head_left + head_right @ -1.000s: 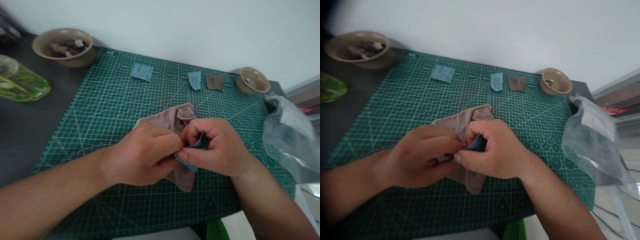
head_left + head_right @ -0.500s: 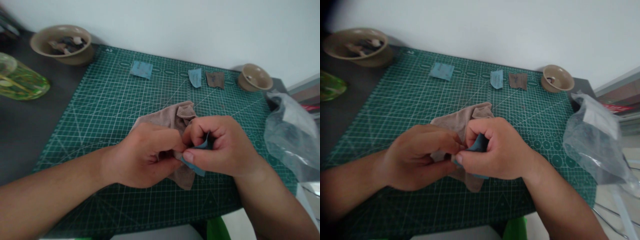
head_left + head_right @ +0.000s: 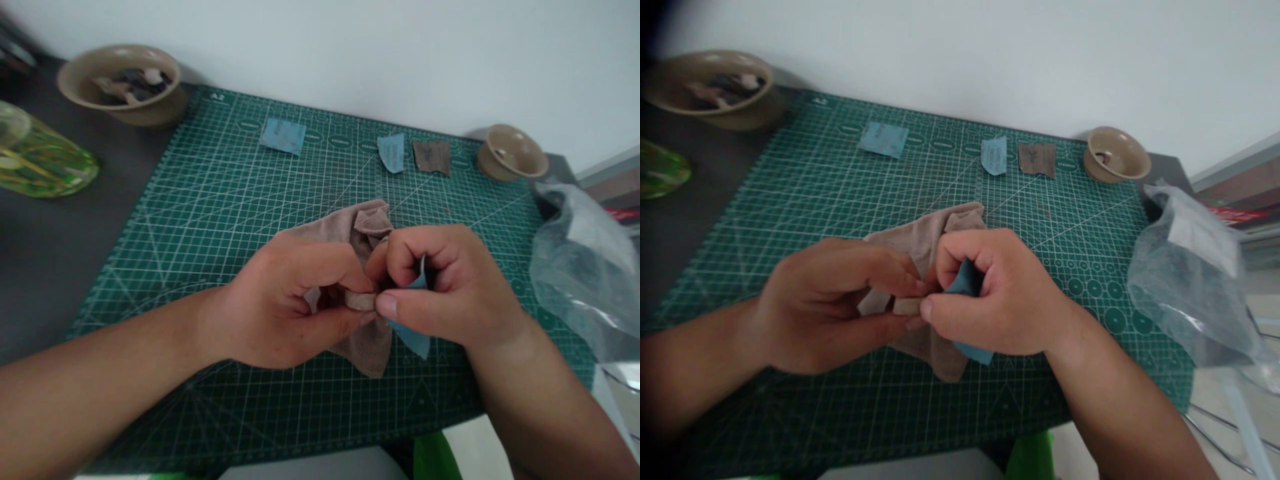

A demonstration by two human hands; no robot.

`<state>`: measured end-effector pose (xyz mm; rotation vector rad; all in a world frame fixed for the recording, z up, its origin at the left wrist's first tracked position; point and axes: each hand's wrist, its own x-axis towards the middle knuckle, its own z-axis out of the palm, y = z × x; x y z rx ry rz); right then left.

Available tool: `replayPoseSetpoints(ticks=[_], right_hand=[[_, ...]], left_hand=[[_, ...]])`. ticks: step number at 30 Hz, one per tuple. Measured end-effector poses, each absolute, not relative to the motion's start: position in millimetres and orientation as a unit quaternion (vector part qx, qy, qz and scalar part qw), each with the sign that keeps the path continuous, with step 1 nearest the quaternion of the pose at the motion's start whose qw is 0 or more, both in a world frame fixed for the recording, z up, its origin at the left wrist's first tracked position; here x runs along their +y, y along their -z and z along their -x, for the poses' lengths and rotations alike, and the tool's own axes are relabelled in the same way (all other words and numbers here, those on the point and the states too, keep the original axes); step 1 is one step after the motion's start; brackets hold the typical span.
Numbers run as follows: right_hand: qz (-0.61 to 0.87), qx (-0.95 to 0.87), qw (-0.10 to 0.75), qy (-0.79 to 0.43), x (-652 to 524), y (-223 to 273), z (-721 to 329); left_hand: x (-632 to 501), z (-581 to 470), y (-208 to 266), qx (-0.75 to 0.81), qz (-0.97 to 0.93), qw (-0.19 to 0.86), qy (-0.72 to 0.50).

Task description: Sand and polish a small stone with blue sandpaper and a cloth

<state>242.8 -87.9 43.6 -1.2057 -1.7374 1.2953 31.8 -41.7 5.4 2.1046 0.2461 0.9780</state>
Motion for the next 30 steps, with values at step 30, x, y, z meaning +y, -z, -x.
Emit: replayPoseSetpoints(ticks=[30], right_hand=[[0.402, -0.665, 0.337, -0.531, -84.9, -35.4, -244.5]], left_hand=[[-41.1, -28.3, -8.5, 0.067, -0.885, 0.314, -0.337]])
